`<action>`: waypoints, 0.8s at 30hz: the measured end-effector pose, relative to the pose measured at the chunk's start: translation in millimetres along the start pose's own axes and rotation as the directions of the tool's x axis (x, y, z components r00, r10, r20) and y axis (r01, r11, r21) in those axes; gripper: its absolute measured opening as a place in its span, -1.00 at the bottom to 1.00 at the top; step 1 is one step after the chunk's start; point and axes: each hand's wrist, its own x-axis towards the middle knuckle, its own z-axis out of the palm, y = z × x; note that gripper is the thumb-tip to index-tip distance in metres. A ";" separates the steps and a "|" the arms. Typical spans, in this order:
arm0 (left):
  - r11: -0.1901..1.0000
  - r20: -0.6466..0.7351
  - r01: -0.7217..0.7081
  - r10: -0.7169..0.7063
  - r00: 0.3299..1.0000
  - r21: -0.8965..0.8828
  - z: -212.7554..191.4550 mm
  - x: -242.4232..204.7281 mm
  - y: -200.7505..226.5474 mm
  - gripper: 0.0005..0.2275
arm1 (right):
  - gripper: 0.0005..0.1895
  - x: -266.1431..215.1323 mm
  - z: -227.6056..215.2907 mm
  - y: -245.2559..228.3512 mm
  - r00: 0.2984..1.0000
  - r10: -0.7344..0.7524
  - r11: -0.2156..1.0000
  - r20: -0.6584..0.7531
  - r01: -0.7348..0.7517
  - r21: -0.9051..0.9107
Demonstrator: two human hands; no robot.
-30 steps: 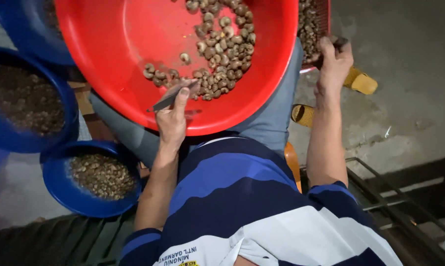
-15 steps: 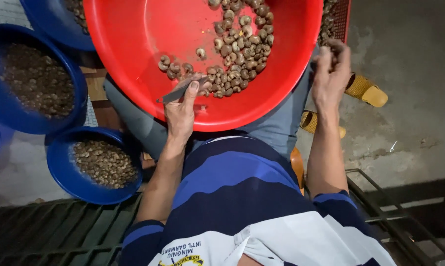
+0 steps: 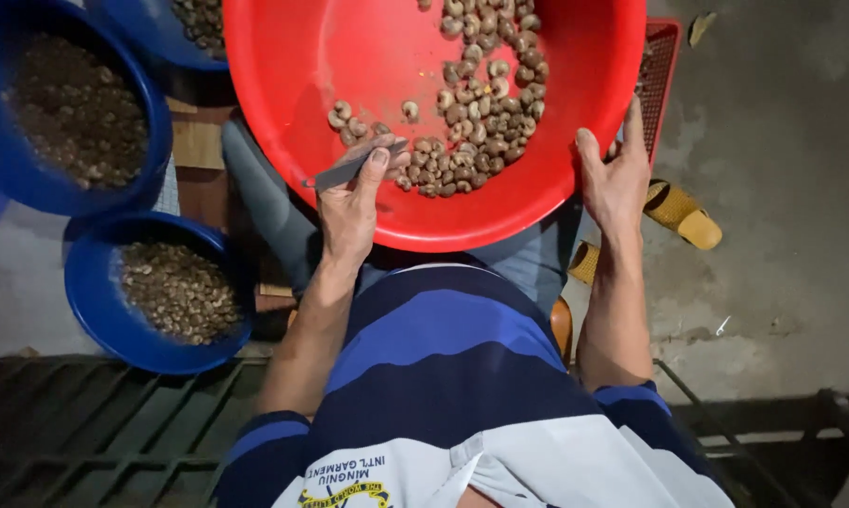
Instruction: Using a small knife to scrape and clean individual nuts in a large bowl.
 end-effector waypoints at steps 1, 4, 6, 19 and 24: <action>1.000 0.000 -0.002 0.002 1.000 0.001 -0.5 -0.6 1.7 -0.73 | -0.52 -2.1 0.2 -2.6 1.000 0.008 1.000 0.010 -0.008 -0.009; 1.000 0.010 -0.007 0.007 1.000 0.005 2.8 3.1 10.9 -0.74 | -0.47 -2.7 -2.7 -12.6 0.999 0.037 0.999 0.029 -0.036 -0.038; 1.000 0.020 0.004 -0.004 1.000 0.001 5.7 1.8 10.7 -0.74 | -0.44 -6.9 -6.2 -14.3 0.997 0.068 0.995 0.042 -0.065 -0.070; 1.000 0.132 0.001 0.002 0.991 -0.024 -3.6 12.1 26.5 -0.75 | -0.26 -18.6 -15.0 -44.6 0.978 0.204 0.937 0.047 -0.181 -0.300; 0.974 0.106 -0.123 0.104 0.989 0.188 -11.7 6.0 25.5 -0.77 | -0.41 -5.6 2.5 -38.1 0.997 -0.071 0.890 -0.025 0.052 -0.453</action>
